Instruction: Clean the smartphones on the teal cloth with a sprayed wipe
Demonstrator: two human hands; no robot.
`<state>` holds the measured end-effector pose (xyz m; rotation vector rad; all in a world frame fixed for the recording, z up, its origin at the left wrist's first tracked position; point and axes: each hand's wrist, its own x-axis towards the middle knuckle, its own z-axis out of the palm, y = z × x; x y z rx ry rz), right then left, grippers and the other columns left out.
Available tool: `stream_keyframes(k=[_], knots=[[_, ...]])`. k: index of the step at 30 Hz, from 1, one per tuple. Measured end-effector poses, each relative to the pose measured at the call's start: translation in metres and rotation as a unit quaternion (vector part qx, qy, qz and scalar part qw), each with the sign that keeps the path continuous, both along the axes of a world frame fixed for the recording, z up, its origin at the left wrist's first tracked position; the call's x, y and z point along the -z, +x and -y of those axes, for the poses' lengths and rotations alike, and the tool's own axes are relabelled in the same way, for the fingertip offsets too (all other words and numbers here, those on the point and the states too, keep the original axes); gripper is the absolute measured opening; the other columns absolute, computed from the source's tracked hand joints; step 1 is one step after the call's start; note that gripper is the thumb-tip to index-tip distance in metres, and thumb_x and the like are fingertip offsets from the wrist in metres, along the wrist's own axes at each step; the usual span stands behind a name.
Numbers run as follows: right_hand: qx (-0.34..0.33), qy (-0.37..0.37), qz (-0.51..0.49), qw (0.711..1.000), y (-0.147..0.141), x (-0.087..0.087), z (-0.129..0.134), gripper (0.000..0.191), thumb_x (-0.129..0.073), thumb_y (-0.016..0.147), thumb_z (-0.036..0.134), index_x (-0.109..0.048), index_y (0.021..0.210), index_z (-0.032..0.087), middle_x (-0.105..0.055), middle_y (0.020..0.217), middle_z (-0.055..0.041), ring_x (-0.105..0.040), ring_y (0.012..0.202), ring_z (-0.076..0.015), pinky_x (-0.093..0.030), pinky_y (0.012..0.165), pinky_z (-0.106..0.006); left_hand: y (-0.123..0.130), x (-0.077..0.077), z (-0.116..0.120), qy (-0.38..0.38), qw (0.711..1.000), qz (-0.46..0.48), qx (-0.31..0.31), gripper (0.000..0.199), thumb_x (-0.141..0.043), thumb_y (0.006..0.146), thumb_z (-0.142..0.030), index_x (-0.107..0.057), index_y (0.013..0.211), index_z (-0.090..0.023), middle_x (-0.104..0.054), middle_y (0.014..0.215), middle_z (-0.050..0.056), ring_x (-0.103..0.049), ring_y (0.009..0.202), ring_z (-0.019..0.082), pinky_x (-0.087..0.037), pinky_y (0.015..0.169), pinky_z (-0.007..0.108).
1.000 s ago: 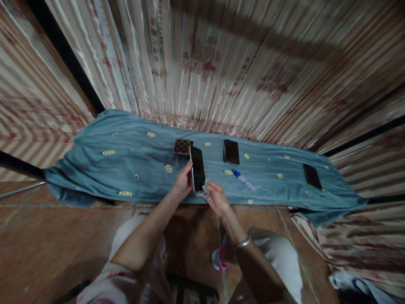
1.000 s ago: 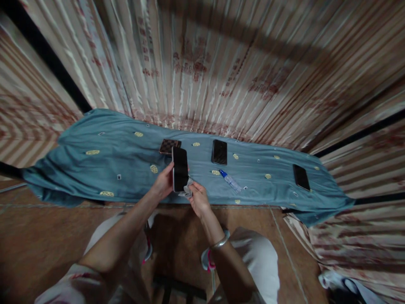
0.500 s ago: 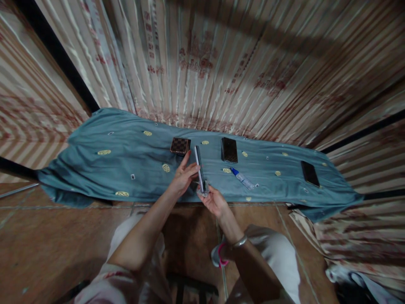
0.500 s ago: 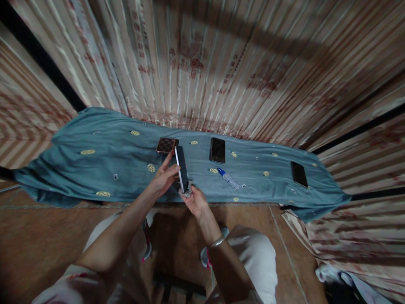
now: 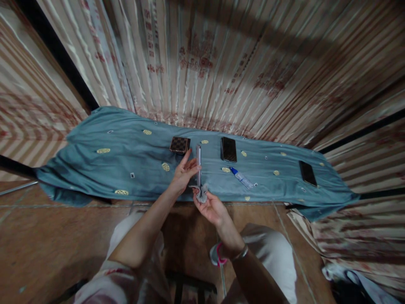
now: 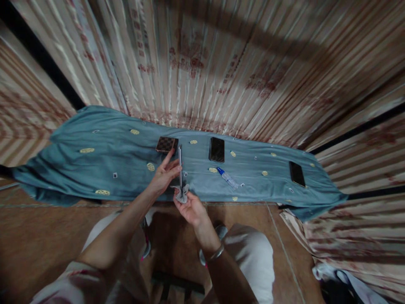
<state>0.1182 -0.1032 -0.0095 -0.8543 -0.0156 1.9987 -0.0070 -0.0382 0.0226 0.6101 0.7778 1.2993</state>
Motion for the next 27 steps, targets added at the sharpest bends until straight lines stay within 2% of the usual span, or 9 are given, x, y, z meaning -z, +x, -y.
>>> stream_keyframes(k=[6, 9, 11, 15, 18, 20, 22, 25, 27], knots=[[-0.001, 0.0, -0.003, 1.0, 0.006, -0.026, 0.022, 0.017, -0.051, 0.085, 0.008, -0.066, 0.085, 0.015, -0.073, 0.082, -0.003, -0.068, 0.074, -0.0106, -0.056, 0.08, -0.025, 0.0, -0.002, -0.001, -0.033, 0.999, 0.016, -0.006, 0.086, -0.08, 0.061, -0.017, -0.045, 0.138, -0.032, -0.069, 0.1, 0.001, -0.065, 0.091, 0.015, -0.053, 0.078, 0.026], [0.018, 0.039, 0.036, 0.998, 0.016, -0.039, 0.036, 0.013, -0.061, 0.078, 0.009, -0.066, 0.085, 0.017, -0.073, 0.085, -0.0008, -0.067, 0.073, -0.0106, -0.056, 0.077, -0.025, 0.001, -0.003, -0.001, -0.05, 0.998, 0.026, 0.008, 0.081, -0.079, 0.064, -0.02, -0.046, 0.137, -0.03, -0.071, 0.094, 0.002, -0.067, 0.088, 0.017, -0.055, 0.073, 0.027], [0.049, 0.072, 0.089, 0.992, 0.025, -0.044, 0.043, 0.015, -0.066, 0.073, 0.01, -0.066, 0.085, 0.019, -0.073, 0.086, 0.0007, -0.067, 0.071, -0.012, -0.057, 0.074, -0.027, 0.002, -0.003, -0.001, -0.06, 0.997, 0.037, 0.029, 0.068, -0.076, 0.069, -0.025, -0.051, 0.132, -0.028, -0.072, 0.092, 0.003, -0.068, 0.084, 0.018, -0.056, 0.069, 0.027], [0.077, 0.096, 0.199, 0.972, 0.043, -0.041, 0.05, 0.019, -0.07, 0.07, 0.017, -0.065, 0.088, 0.022, -0.072, 0.086, 0.0005, -0.067, 0.071, -0.0152, -0.056, 0.068, -0.028, 0.008, 0.001, -0.001, -0.065, 0.992, 0.082, 0.075, 0.038, -0.066, 0.079, -0.034, -0.063, 0.115, -0.02, -0.073, 0.092, 0.007, -0.07, 0.083, 0.02, -0.057, 0.069, 0.03], [0.142, 0.115, 0.288, 0.94, 0.047, -0.033, 0.048, 0.023, -0.071, 0.07, 0.024, -0.064, 0.091, 0.023, -0.072, 0.09, 0.0004, -0.067, 0.078, -0.0154, -0.055, 0.073, -0.028, 0.014, 0.0, 0.001, -0.08, 0.984, 0.116, 0.112, 0.037, -0.058, 0.086, -0.039, -0.064, 0.112, -0.014, -0.073, 0.094, 0.011, -0.07, 0.085, 0.022, -0.057, 0.075, 0.032], [0.173, 0.162, 0.366, 0.9, 0.046, -0.031, 0.045, 0.027, -0.067, 0.074, 0.029, -0.064, 0.1, 0.023, -0.072, 0.099, -0.0014, -0.066, 0.089, -0.0171, -0.052, 0.085, -0.031, 0.018, -0.002, 0.002, -0.096, 0.977, 0.134, 0.136, 0.042, -0.051, 0.089, -0.042, -0.064, 0.115, -0.012, -0.073, 0.096, 0.013, -0.07, 0.085, 0.022, -0.056, 0.078, 0.034], [0.17, 0.23, 0.473, 0.833, 0.042, -0.032, 0.043, 0.033, -0.06, 0.082, 0.033, -0.063, 0.113, 0.023, -0.069, 0.112, -0.0045, -0.062, 0.106, -0.0206, -0.046, 0.099, -0.037, 0.023, -0.004, 0.004, -0.11, 0.971, 0.15, 0.152, 0.046, -0.044, 0.092, -0.045, -0.062, 0.118, -0.012, -0.073, 0.097, 0.013, -0.07, 0.086, 0.022, -0.056, 0.079, 0.036], [0.102, 0.355, 0.632, 0.681, 0.032, -0.034, 0.043, 0.042, -0.044, 0.092, 0.03, -0.051, 0.133, 0.02, -0.056, 0.134, -0.0084, -0.047, 0.128, -0.0231, -0.034, 0.11, -0.045, 0.03, -0.007, 0.006, -0.133, 0.965, 0.16, 0.159, 0.052, -0.037, 0.094, -0.047, -0.062, 0.119, -0.009, -0.073, 0.097, 0.014, -0.07, 0.086, 0.022, -0.055, 0.08, 0.034], [0.027, 0.446, 0.685, 0.576, 0.024, -0.034, 0.043, 0.046, -0.036, 0.095, 0.024, -0.042, 0.141, 0.02, -0.045, 0.145, -0.0082, -0.037, 0.137, -0.0222, -0.03, 0.114, -0.046, 0.035, -0.009, 0.008, -0.154, 0.961, 0.157, 0.165, 0.056, -0.034, 0.093, -0.05, -0.063, 0.116, -0.008, -0.073, 0.096, 0.015, -0.071, 0.084, 0.021, -0.055, 0.079, 0.032]])
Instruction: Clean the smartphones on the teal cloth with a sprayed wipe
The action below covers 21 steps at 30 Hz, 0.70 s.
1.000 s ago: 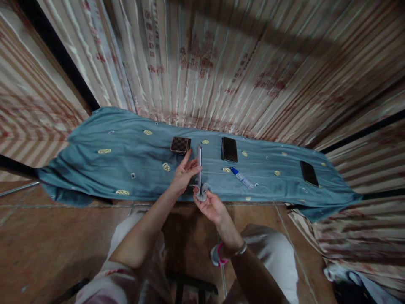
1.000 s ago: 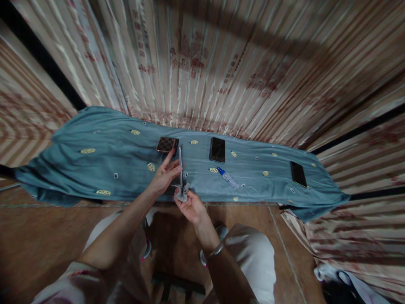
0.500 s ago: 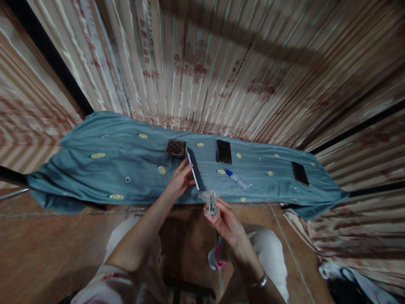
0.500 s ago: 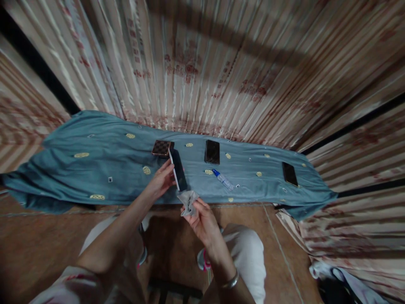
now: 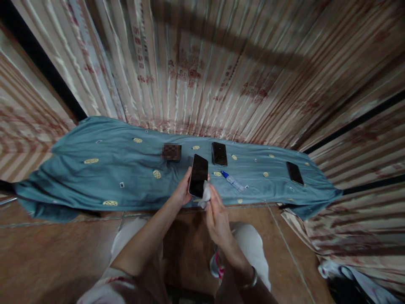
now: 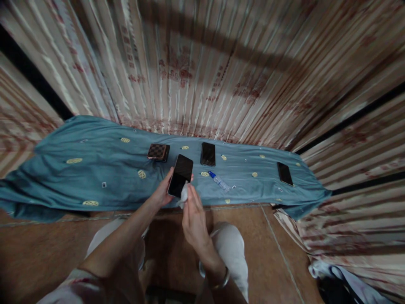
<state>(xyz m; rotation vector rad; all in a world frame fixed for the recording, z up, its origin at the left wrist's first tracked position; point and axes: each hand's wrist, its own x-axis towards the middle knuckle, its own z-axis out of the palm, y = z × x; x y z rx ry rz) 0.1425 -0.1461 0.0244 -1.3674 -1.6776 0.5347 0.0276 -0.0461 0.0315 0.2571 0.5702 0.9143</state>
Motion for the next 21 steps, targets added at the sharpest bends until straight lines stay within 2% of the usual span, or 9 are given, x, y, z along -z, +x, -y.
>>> stream_keyframes(k=[3, 6, 10, 14, 17, 19, 21], knots=[[-0.072, 0.044, 0.122, 0.989, -0.009, 0.004, -0.005, 0.05, -0.031, 0.096, 0.018, -0.033, 0.146, 0.022, -0.036, 0.151, -0.0066, -0.027, 0.142, -0.0206, -0.029, 0.116, -0.046, 0.004, -0.002, 0.004, -0.028, 0.999, -0.013, 0.013, 0.058, -0.036, 0.092, -0.052, -0.065, 0.113, -0.007, -0.074, 0.092, 0.015, -0.071, 0.082, 0.022, -0.056, 0.076, 0.03], [-0.066, 0.065, 0.164, 0.982, -0.009, 0.007, -0.019, 0.052, -0.029, 0.097, 0.019, -0.024, 0.149, 0.022, -0.031, 0.153, -0.008, -0.023, 0.144, -0.0215, -0.028, 0.116, -0.049, 0.006, -0.002, 0.006, -0.052, 0.998, -0.016, 0.015, 0.054, -0.04, 0.091, -0.05, -0.066, 0.113, -0.007, -0.074, 0.091, 0.014, -0.071, 0.082, 0.022, -0.055, 0.077, 0.03], [-0.058, 0.064, 0.192, 0.978, -0.001, 0.003, -0.049, 0.052, -0.027, 0.098, 0.024, -0.021, 0.15, 0.021, -0.029, 0.154, -0.0086, -0.022, 0.144, -0.0224, -0.026, 0.116, -0.05, 0.009, 0.002, 0.007, -0.048, 0.998, -0.019, -0.03, 0.044, -0.044, 0.093, -0.04, -0.063, 0.119, -0.011, -0.074, 0.097, 0.01, -0.07, 0.091, 0.021, -0.052, 0.087, 0.03], [-0.043, 0.067, 0.201, 0.976, 0.005, -0.001, -0.083, 0.051, -0.024, 0.099, 0.029, -0.028, 0.148, 0.016, -0.033, 0.152, -0.0112, -0.022, 0.144, -0.0214, -0.025, 0.116, -0.048, 0.011, 0.008, 0.007, -0.015, 0.999, -0.004, -0.037, 0.042, -0.043, 0.093, -0.038, -0.059, 0.126, -0.016, -0.072, 0.108, 0.008, -0.065, 0.105, 0.021, -0.047, 0.097, 0.033], [-0.03, 0.065, 0.181, 0.981, 0.009, -0.002, -0.106, 0.052, -0.023, 0.099, 0.034, -0.036, 0.144, 0.012, -0.038, 0.149, -0.0131, -0.023, 0.143, -0.0224, -0.025, 0.116, -0.047, 0.009, 0.01, 0.008, 0.009, 1.0, -0.002, -0.029, 0.043, -0.046, 0.092, -0.038, -0.059, 0.126, -0.016, -0.071, 0.11, 0.008, -0.065, 0.106, 0.022, -0.047, 0.096, 0.033], [-0.019, 0.06, 0.148, 0.987, 0.013, 0.0, -0.121, 0.053, -0.023, 0.098, 0.038, -0.043, 0.139, 0.011, -0.045, 0.143, -0.0145, -0.03, 0.14, -0.0237, -0.027, 0.114, -0.046, 0.007, 0.009, 0.01, 0.015, 0.999, -0.016, -0.029, 0.042, -0.046, 0.093, -0.037, -0.061, 0.123, -0.013, -0.072, 0.106, 0.009, -0.067, 0.099, 0.022, -0.05, 0.091, 0.033], [-0.003, 0.042, 0.098, 0.994, 0.019, 0.005, -0.133, 0.053, -0.026, 0.096, 0.044, -0.053, 0.128, 0.011, -0.055, 0.132, -0.0158, -0.045, 0.129, -0.0257, -0.034, 0.109, -0.045, 0.006, 0.009, 0.01, 0.009, 0.999, -0.035, -0.023, 0.04, -0.043, 0.094, -0.036, -0.063, 0.118, -0.011, -0.074, 0.099, 0.01, -0.069, 0.089, 0.021, -0.053, 0.084, 0.033]])
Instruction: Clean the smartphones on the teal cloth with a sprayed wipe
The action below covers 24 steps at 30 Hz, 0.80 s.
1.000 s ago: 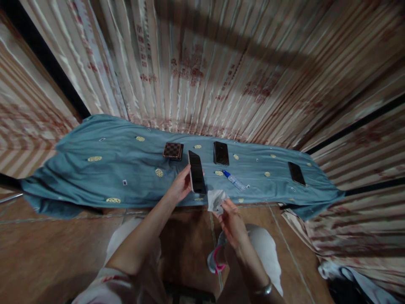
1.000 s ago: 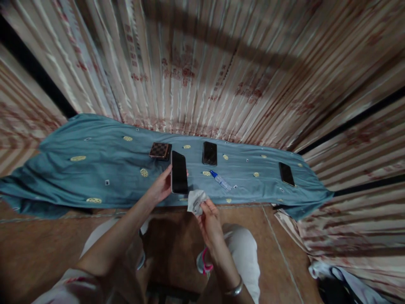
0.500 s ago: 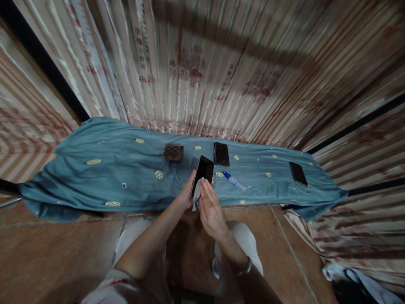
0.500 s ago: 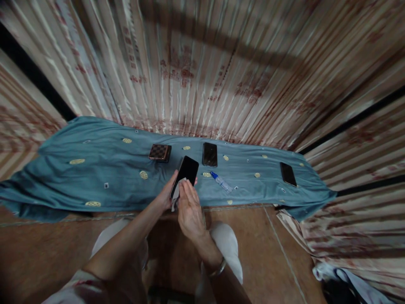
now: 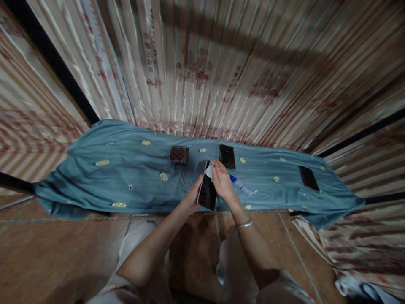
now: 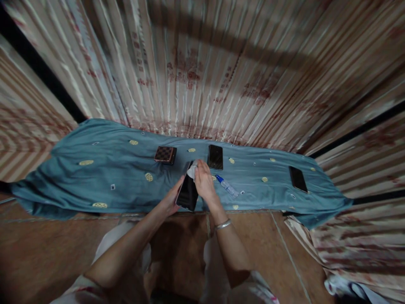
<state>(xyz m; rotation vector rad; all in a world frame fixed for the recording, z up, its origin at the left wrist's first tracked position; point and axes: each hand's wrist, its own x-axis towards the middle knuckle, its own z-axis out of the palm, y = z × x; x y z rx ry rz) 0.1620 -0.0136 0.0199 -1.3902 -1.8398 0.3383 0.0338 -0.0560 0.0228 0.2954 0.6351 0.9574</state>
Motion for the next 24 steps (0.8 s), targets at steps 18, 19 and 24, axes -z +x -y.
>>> stream_keyframes(k=[18, 19, 24], knots=[[0.08, -0.188, -0.558, 0.804, 0.025, 0.012, 0.003, 0.031, -0.079, 0.055, 0.044, -0.065, 0.068, 0.02, -0.069, 0.067, 0.0012, -0.058, 0.06, -0.0131, -0.046, 0.063, -0.025, 0.003, 0.019, -0.014, 0.042, 0.988, -0.145, -0.007, 0.043, -0.068, 0.073, -0.051, -0.071, 0.092, -0.012, -0.073, 0.084, 0.008, -0.067, 0.08, 0.021, -0.049, 0.081, 0.031], [0.089, -0.18, -0.551, 0.81, 0.028, 0.014, 0.002, 0.031, -0.078, 0.055, 0.045, -0.065, 0.068, 0.019, -0.068, 0.066, 0.0014, -0.058, 0.06, -0.013, -0.045, 0.064, -0.025, 0.003, 0.021, -0.016, 0.07, 0.983, -0.169, -0.019, 0.049, -0.069, 0.069, -0.053, -0.071, 0.096, -0.012, -0.073, 0.089, 0.008, -0.066, 0.087, 0.022, -0.048, 0.086, 0.033], [0.135, -0.125, -0.499, 0.847, 0.037, 0.021, -0.002, 0.032, -0.07, 0.063, 0.048, -0.065, 0.071, 0.017, -0.068, 0.065, 0.0009, -0.057, 0.063, -0.0142, -0.044, 0.065, -0.026, 0.006, 0.025, -0.014, 0.281, 0.866, -0.409, -0.06, 0.086, -0.079, 0.059, -0.048, -0.049, 0.134, -0.017, -0.057, 0.13, 0.016, -0.052, 0.12, 0.031, -0.036, 0.103, 0.044]])
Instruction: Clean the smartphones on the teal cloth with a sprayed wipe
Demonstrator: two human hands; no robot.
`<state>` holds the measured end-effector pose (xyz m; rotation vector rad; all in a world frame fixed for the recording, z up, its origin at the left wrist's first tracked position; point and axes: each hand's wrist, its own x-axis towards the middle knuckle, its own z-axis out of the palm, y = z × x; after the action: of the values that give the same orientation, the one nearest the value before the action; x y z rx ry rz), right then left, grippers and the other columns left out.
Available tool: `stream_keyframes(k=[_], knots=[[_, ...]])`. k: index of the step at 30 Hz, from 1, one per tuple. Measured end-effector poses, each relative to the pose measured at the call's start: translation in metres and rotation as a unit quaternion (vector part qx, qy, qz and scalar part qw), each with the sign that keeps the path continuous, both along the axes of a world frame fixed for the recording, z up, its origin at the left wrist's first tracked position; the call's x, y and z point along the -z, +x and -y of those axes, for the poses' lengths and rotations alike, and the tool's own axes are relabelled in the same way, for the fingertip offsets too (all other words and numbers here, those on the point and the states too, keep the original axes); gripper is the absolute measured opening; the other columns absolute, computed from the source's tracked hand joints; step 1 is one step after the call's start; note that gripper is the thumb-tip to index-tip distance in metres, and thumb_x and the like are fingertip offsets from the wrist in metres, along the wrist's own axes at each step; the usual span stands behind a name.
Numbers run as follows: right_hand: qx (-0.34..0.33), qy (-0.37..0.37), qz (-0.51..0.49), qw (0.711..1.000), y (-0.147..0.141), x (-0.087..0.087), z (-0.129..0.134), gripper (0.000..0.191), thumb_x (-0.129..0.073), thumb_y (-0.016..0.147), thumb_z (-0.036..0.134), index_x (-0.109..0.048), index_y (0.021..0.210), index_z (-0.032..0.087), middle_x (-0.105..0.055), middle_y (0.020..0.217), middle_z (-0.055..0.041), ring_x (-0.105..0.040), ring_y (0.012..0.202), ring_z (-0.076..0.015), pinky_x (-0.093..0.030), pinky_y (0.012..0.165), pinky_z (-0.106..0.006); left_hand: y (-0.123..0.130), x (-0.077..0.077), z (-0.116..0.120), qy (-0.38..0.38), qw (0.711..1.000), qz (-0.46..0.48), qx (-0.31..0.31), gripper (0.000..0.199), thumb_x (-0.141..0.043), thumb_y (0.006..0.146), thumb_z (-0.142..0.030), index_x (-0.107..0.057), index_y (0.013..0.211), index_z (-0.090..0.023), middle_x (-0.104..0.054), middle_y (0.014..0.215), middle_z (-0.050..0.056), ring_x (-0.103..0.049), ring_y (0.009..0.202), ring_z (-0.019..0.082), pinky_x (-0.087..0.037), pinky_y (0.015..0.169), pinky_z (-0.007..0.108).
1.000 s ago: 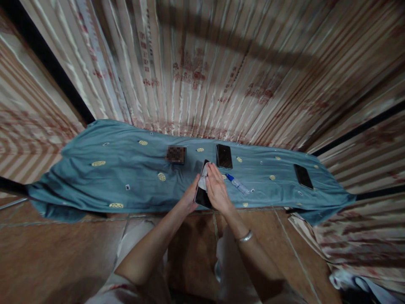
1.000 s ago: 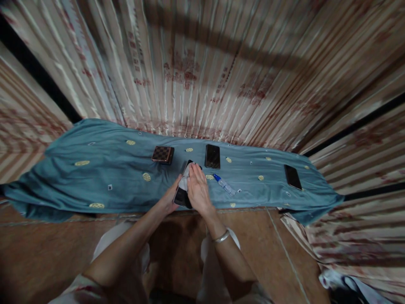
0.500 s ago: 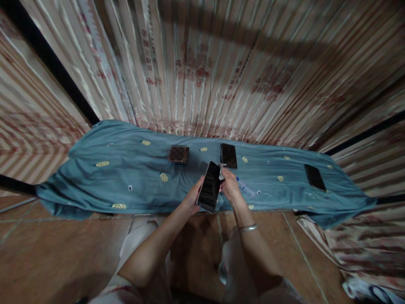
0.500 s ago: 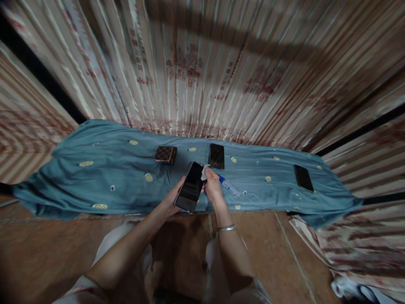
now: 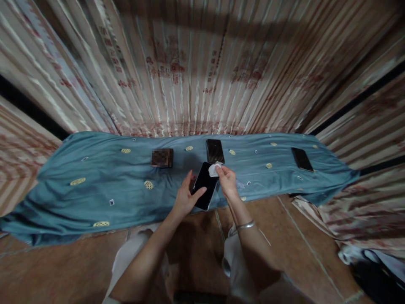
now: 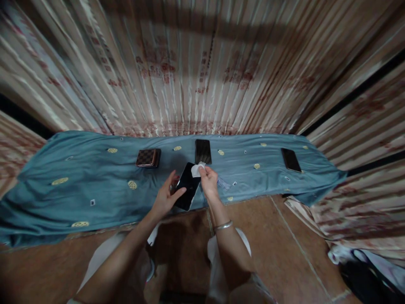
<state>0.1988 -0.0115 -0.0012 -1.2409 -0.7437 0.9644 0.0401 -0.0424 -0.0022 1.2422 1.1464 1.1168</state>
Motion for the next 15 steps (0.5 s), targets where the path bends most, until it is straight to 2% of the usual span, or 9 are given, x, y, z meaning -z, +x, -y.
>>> stream_keyframes(k=[2, 5, 10, 15], knots=[[0.014, 0.003, 0.031, 0.999, 0.002, 0.003, -0.002, 0.032, -0.066, 0.066, 0.048, -0.064, 0.07, 0.017, -0.067, 0.064, 0.0008, -0.057, 0.063, -0.0145, -0.044, 0.065, -0.026, 0.004, -0.002, 0.004, 0.102, 0.99, -0.102, 0.006, 0.103, -0.082, 0.054, -0.045, -0.038, 0.141, -0.015, -0.043, 0.143, 0.019, -0.039, 0.132, 0.034, -0.027, 0.11, 0.048], [0.028, -0.001, 0.064, 0.998, 0.005, 0.007, -0.005, 0.034, -0.061, 0.07, 0.05, -0.064, 0.074, 0.016, -0.068, 0.067, 0.0, -0.058, 0.065, -0.0155, -0.044, 0.066, -0.027, 0.013, -0.004, 0.01, 0.17, 0.965, -0.196, 0.035, 0.11, -0.083, 0.052, -0.042, -0.03, 0.144, -0.016, -0.034, 0.148, 0.021, -0.028, 0.138, 0.038, -0.021, 0.112, 0.053], [0.028, 0.004, 0.104, 0.994, 0.007, 0.008, -0.006, 0.037, -0.057, 0.074, 0.051, -0.066, 0.082, 0.017, -0.069, 0.073, -0.0012, -0.06, 0.07, -0.0172, -0.046, 0.069, -0.027, 0.022, -0.001, 0.008, 0.188, 0.953, -0.23, 0.054, 0.092, -0.071, 0.065, -0.026, -0.026, 0.145, -0.017, -0.03, 0.15, 0.02, -0.027, 0.139, 0.035, -0.024, 0.111, 0.052], [-0.001, 0.016, 0.122, 0.992, 0.009, 0.0, -0.002, 0.038, -0.054, 0.078, 0.053, -0.064, 0.073, 0.017, -0.065, 0.066, 0.0004, -0.057, 0.066, -0.0162, -0.044, 0.067, -0.026, 0.022, 0.0, 0.003, 0.13, 0.98, -0.146, 0.034, 0.092, -0.073, 0.059, -0.023, -0.034, 0.141, -0.015, -0.038, 0.146, 0.02, -0.031, 0.138, 0.034, -0.021, 0.114, 0.048]])
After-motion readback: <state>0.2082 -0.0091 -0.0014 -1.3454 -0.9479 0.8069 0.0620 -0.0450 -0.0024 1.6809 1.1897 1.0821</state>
